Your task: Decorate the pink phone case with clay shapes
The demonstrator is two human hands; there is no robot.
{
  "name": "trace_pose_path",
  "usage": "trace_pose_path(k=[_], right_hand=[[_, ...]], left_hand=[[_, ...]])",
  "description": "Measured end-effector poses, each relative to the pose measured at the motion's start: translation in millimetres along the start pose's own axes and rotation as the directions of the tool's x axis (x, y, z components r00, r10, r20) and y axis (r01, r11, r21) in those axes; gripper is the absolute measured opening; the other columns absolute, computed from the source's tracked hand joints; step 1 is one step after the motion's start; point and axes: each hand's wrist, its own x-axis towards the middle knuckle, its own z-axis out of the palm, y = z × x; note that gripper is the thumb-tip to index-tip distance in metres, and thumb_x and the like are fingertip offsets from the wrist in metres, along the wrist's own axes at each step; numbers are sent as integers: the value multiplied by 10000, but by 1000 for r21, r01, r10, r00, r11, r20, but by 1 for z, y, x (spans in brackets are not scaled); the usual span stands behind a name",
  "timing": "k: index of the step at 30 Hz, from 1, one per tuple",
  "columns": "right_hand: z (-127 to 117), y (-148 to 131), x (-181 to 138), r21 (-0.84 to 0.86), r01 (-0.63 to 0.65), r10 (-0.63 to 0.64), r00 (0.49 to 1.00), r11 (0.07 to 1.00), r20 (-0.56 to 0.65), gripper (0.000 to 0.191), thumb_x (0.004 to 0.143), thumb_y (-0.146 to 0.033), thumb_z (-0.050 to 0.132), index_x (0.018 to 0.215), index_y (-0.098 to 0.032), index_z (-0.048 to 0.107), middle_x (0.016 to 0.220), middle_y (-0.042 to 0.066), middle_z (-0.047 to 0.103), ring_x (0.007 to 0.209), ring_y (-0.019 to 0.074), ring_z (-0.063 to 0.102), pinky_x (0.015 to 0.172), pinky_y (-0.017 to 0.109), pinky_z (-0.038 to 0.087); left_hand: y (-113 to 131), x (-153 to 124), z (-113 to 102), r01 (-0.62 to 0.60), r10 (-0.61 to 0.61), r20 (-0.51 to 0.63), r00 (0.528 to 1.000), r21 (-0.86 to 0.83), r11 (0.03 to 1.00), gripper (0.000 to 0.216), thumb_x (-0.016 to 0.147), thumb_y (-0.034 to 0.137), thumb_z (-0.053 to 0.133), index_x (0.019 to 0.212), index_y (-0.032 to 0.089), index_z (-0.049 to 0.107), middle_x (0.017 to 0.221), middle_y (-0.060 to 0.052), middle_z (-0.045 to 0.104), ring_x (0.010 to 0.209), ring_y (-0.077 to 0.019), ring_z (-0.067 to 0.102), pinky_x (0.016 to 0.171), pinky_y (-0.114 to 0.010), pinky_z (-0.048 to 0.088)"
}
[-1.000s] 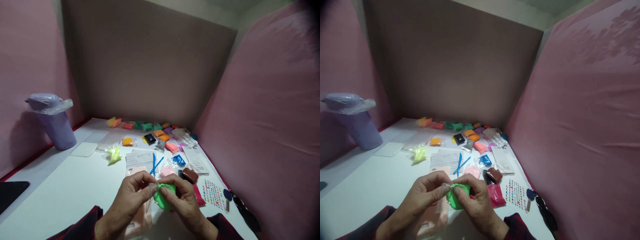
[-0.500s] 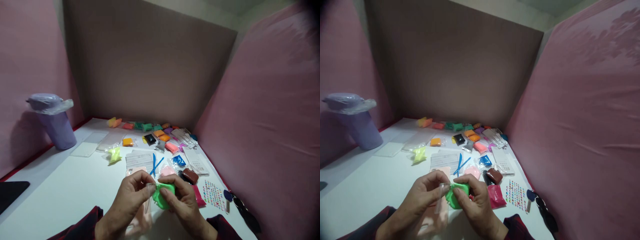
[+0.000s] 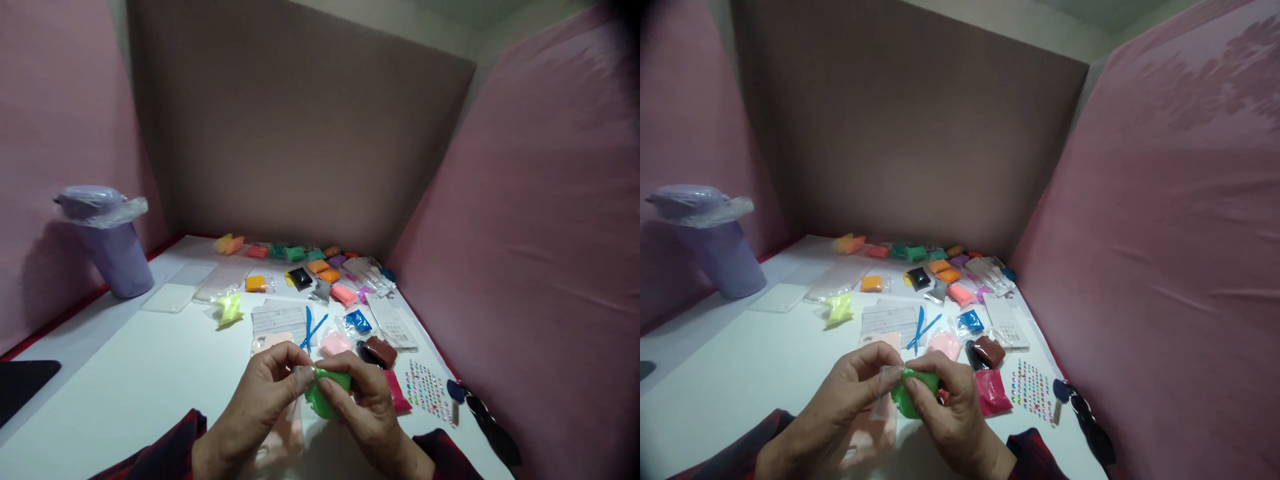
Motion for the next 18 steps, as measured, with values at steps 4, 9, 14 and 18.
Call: trace_pose_path(k=[4,9,14,18], right_hand=[[1,1,-1,-36,33,-33,999,999,0,111,882,-225,610,979,-238,661,786,10,651,629,129,531,554,229,398],[1,-2,0,40,-84,83,996,996,24,99,883,-287,624,938,-221,673,739,-1,608,602,112,488,539,220,380],[2,-3,2,298,-260,279,960,918,-22,184,854,-380,669,899,-202,659,633,-35,534,482,70,418,440,183,337],[4,0,5,397,-324,376,925,858,-56,250,818,-426,702,861,-187,639,558,-57,489,412,52,381,383,163,305]], left_hand=[[-3,1,-1,-13,14,-22,1000,43,999,249,681,359,786,673,158,640,640,27,575,629,-109,492,604,-204,394],[-5,0,-3,26,-26,-11,1000,-4,1000,216,665,317,797,677,162,647,624,26,579,623,-109,502,606,-208,399],[-3,-1,-1,22,-25,-23,999,-130,991,266,659,304,814,857,189,679,750,7,626,708,-129,563,657,-221,439],[-1,-4,-1,-133,130,-81,988,-37,990,177,687,263,798,743,193,646,738,17,616,695,-119,554,660,-218,442]])
